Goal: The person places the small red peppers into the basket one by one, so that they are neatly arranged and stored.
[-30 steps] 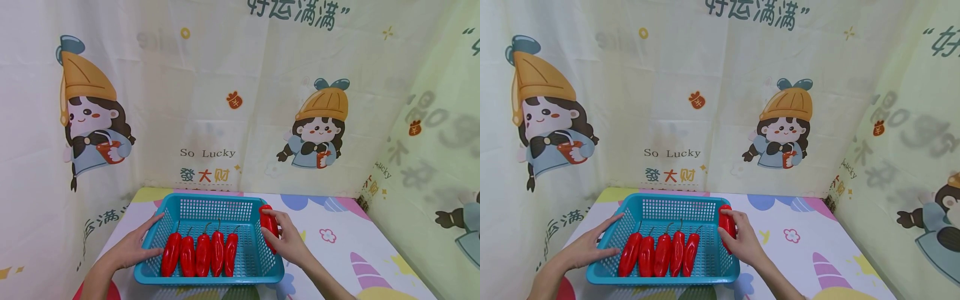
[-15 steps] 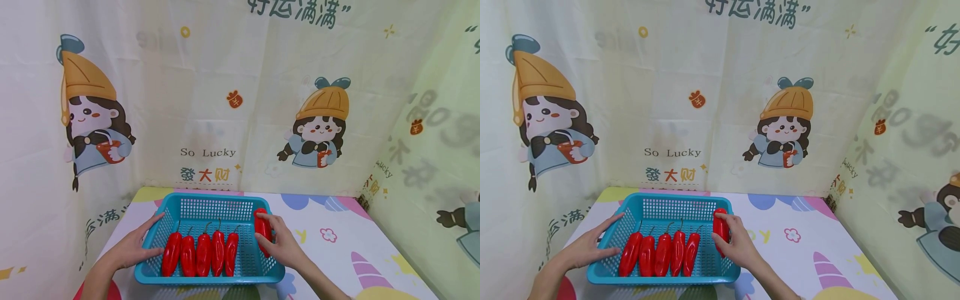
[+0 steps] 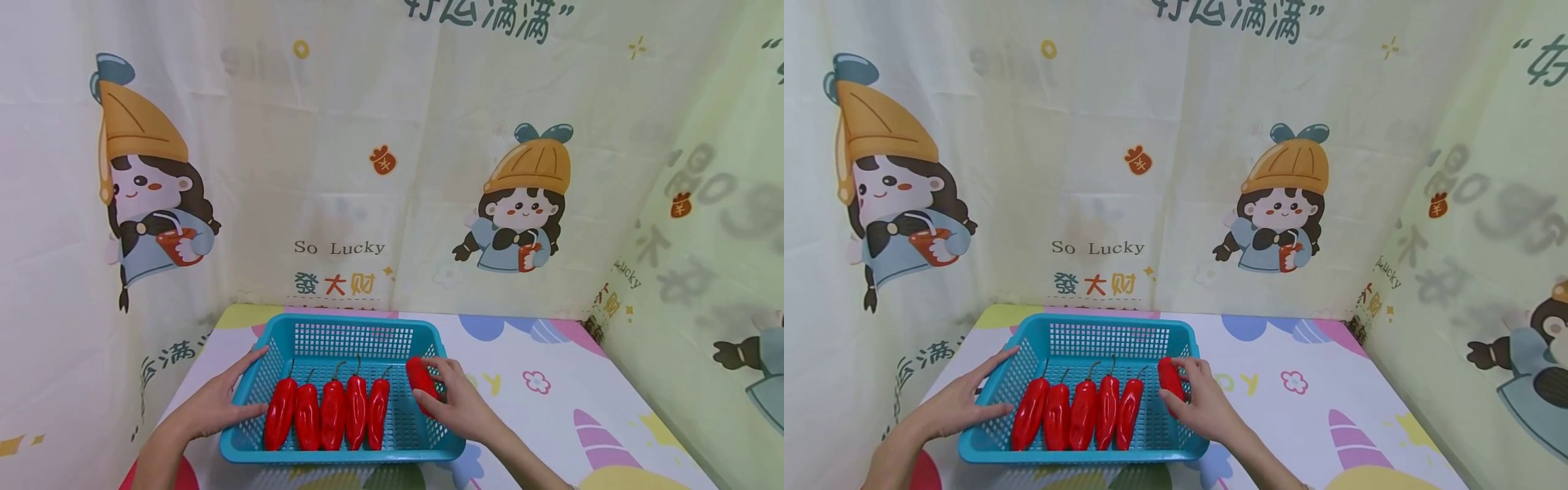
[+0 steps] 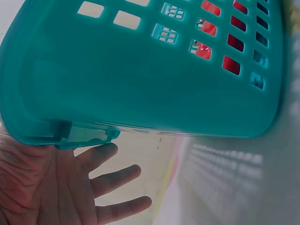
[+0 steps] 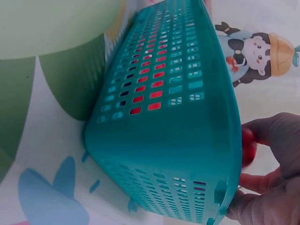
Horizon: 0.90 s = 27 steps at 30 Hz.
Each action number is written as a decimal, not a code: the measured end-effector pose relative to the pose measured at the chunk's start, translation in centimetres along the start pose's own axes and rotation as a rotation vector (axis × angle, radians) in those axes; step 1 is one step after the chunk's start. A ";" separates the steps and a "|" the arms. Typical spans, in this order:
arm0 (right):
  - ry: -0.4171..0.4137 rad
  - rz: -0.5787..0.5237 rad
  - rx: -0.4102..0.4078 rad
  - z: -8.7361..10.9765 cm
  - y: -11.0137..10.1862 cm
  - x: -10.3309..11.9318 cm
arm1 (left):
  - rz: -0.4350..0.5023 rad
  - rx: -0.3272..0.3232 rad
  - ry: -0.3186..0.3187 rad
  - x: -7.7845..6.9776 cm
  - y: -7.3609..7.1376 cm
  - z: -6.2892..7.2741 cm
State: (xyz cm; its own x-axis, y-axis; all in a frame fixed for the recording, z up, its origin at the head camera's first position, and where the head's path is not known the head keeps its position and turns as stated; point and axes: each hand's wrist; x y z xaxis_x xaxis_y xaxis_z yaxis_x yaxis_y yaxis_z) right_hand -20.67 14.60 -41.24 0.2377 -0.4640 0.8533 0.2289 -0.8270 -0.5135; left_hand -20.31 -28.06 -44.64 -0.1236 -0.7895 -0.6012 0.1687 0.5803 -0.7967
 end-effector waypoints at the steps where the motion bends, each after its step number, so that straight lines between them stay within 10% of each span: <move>1: 0.004 -0.009 0.012 0.0 0.0 0.0 | 0.000 0.000 0.001 0.0 0.0 0.0; 27: 0.006 -0.054 0.001 0.9 -0.2 0.3 | -0.010 0.006 -0.010 -0.1 0.0 0.0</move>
State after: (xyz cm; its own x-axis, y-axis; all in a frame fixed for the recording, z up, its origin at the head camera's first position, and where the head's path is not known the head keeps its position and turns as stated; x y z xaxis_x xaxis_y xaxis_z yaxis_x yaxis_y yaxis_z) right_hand -19.83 14.95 -40.98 0.2195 -0.4202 0.8805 0.2425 -0.8507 -0.4664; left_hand -20.33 -27.95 -44.57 -0.1154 -0.7973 -0.5925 0.1735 0.5711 -0.8023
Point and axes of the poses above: each hand's wrist, its own z-axis away from the middle knuckle, its own y-axis out of the palm, x = y × z, and after that the axes turned 10 degrees about -z, right-handed
